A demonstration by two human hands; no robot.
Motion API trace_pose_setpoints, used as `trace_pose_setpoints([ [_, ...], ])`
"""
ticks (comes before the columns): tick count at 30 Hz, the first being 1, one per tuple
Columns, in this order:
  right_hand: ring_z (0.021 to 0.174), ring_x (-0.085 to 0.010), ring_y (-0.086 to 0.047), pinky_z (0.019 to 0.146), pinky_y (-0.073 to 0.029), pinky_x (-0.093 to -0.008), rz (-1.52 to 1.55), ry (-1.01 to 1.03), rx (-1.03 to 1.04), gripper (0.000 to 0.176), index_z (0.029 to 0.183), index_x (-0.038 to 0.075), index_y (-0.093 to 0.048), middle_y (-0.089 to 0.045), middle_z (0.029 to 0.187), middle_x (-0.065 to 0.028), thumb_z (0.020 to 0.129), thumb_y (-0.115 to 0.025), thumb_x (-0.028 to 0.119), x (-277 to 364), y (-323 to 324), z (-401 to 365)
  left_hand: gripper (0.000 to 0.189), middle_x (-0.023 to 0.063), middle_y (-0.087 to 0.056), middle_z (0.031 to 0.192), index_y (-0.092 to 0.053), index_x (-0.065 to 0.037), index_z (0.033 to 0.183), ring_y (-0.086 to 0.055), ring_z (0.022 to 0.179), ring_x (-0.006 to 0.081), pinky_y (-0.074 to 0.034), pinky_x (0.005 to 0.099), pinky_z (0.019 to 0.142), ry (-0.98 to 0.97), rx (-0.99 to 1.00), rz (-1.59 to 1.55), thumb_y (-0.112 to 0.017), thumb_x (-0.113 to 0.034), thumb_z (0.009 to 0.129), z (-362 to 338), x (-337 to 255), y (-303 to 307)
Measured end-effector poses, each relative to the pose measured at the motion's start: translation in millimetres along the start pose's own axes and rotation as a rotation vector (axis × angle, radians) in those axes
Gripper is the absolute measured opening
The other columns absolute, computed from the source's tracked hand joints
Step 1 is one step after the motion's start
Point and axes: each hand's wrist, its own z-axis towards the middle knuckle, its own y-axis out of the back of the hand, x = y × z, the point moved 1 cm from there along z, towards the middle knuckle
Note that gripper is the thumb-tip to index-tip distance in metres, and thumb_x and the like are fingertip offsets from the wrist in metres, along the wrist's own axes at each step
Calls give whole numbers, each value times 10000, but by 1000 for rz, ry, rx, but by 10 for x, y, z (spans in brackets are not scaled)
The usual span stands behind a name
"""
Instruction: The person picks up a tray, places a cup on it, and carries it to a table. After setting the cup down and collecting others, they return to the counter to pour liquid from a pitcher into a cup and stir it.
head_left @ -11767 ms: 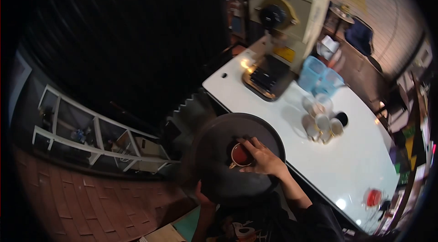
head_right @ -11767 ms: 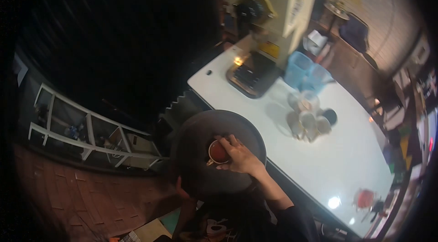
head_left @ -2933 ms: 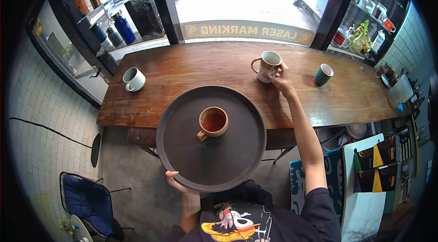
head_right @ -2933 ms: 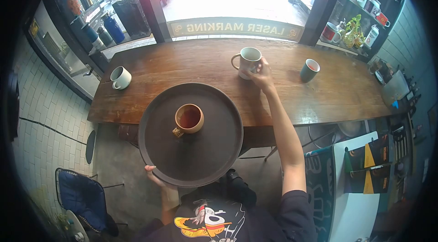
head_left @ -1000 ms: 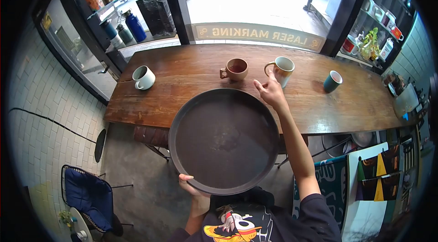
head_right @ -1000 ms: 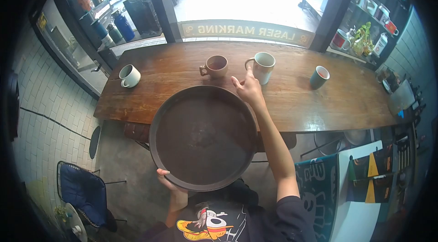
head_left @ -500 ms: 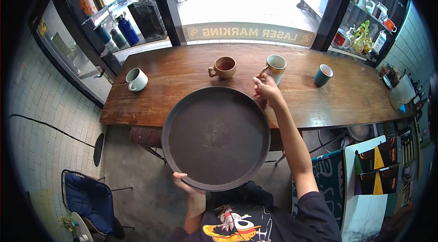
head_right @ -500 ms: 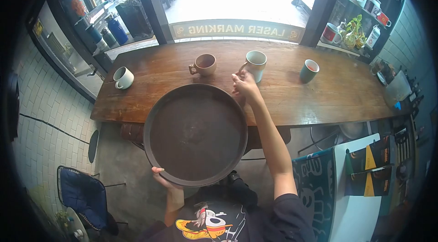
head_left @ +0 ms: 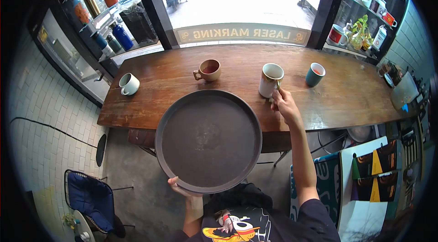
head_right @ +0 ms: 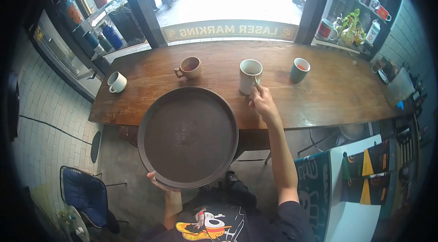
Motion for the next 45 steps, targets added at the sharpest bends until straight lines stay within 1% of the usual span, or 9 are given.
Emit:
trace_pose_setpoints([
  [2, 515, -86, -481, 468, -395, -235, -26, 18, 62, 272, 822, 37, -505, -412, 607, 21, 975, -471, 259, 56, 21, -101, 431, 78, -632, 1030, -604, -70, 1008, -614, 881, 211, -515, 389, 755, 25, 230, -161, -471, -412, 782, -44, 76, -1],
  [4, 526, -78, -467, 477, -386, -230, -21, 89, 158, 311, 803, 40, -493, -397, 614, 26, 972, -482, 300, 133, 13, -214, 509, 108, -641, 986, -599, -38, 1043, -627, 848, 299, -526, 421, 753, -122, -122, -44, -499, -414, 716, -155, 94, 103],
  [18, 600, -54, -437, 561, -388, -234, -169, 57, 913, 275, 836, 28, -527, -458, 621, 32, 981, -464, 254, 367, -853, -1173, 699, 128, -549, 1194, -452, -42, 1282, -567, 1036, 302, -503, 435, 855, -400, -316, 146, -508, -480, 739, -1132, 106, 270],
  [35, 618, -85, -481, 575, -414, -253, -190, 140, 1762, 237, 839, 9, -548, -505, 660, 4, 966, -500, 203, -48, -2777, -3692, 479, 51, -576, 1140, -551, -84, 1076, -560, 892, 225, -480, 392, 751, -1230, -459, 236, -480, -444, 769, -4493, -323, 1011],
  [37, 653, -129, -494, 590, -412, -268, -262, 536, 1692, 186, 857, -20, -591, -487, 709, -44, 910, -589, 159, -80, -2941, -3973, 459, 45, -577, 1138, -559, -87, 1053, -558, 879, 218, -478, 388, 740, -1468, -572, 378, -477, -437, 769, -5050, -245, 1561],
  [38, 673, -144, -503, 596, -417, -280, -225, 538, 1704, 167, 873, -24, -593, -482, 735, -61, 900, -596, 141, -87, -3007, -4137, 376, 29, -590, 1102, -565, -86, 968, -548, 840, 200, -467, 361, 702, -1674, -1221, 1162, -467, -370, 741, -4940, -154, 1327],
  [39, 693, -159, -511, 602, -423, -291, -190, 538, 1714, 152, 889, -29, -595, -478, 761, -79, 891, -603, 122, -96, -3065, -4289, 376, 29, -590, 1102, -565, -86, 968, -548, 840, 200, -467, 361, 702, -1703, -1263, 1150, -467, -370, 741, -4991, -197, 911],
  [41, 715, -167, -518, 621, -427, -294, -57, 477, 1775, 133, 899, -29, -597, -486, 781, -90, 886, -601, 103, -248, -3183, -4576, 463, 100, -581, 1075, -558, -66, 1051, -573, 863, 237, -505, 370, 703, -1242, -47, 50, -475, -265, 642, -4927, -302, 197],
  [45, 767, -177, -516, 682, -429, -278, -66, 635, 1818, 81, 920, -29, -592, -516, 821, -99, 892, -567, 43, -351, -3383, -4942, 387, 57, -605, 1039, -569, -65, 998, -551, 854, 228, -477, 313, 701, -1484, -414, 94, -476, -264, 678, -5115, -354, -28],
])
